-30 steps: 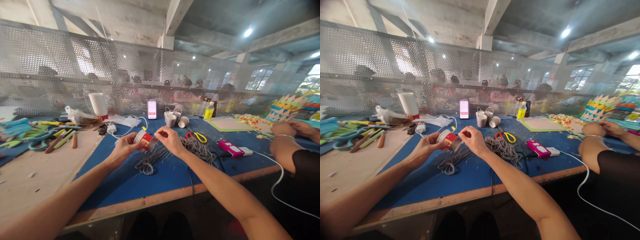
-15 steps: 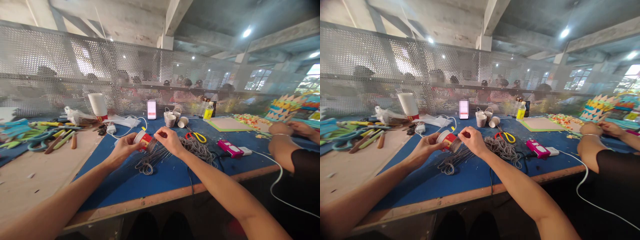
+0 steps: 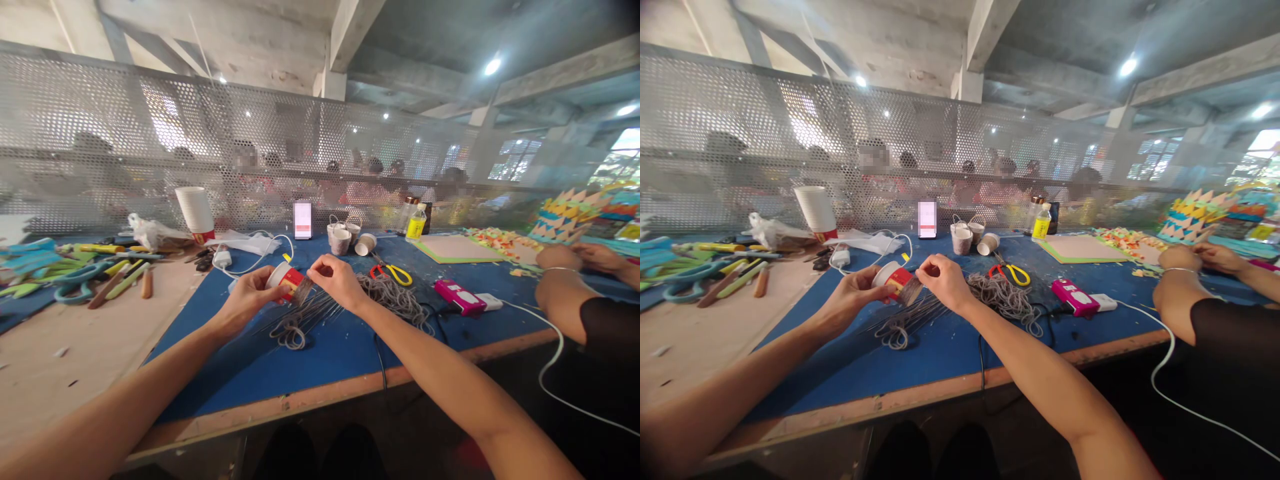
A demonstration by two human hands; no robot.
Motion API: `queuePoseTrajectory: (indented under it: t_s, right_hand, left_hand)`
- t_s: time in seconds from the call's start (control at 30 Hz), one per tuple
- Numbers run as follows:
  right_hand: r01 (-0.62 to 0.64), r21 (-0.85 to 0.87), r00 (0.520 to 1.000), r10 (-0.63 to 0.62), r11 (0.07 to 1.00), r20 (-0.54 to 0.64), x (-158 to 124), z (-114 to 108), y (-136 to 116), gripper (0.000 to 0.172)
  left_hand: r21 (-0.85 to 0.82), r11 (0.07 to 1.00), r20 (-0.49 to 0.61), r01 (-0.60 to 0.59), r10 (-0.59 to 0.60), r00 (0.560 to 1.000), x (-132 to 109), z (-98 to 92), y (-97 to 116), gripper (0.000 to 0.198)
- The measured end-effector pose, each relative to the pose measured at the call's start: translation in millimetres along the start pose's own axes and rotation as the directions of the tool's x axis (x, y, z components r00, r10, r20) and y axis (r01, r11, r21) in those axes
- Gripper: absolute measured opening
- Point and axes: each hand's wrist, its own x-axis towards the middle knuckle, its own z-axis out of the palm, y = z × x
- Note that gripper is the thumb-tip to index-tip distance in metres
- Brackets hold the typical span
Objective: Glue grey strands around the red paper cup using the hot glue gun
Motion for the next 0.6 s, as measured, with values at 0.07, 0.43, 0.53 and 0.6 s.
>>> queuePoseTrajectory:
  t_s: [0.07,0.43,0.53,0.6]
  right_hand:
    - [-0.004,0.006,1.000,0.004,1.000,-0.002,0.1,0.4,0.1,0.014]
    - [-0.020,0.042,1.000,0.019,0.999,0.010,-0.4,1.2,-0.5,0.012]
    - [-0.025,0.044,1.000,0.024,0.999,0.017,-0.4,1.6,0.2,0.012]
    - [-0.025,0.041,0.999,0.024,0.999,0.022,-0.5,2.0,1.1,0.012]
  left_hand:
    - [0.004,1.000,0.004,-0.004,0.004,1.000,0.3,-0.2,-0.9,0.023]
    - [0.004,1.000,0.015,0.008,-0.008,1.000,1.4,-1.8,-5.6,0.024]
    - [0.000,1.000,0.018,0.008,-0.008,1.000,1.5,-2.1,-6.2,0.024]
    - [0.001,1.000,0.018,0.011,-0.011,1.000,1.6,-2.1,-6.5,0.024]
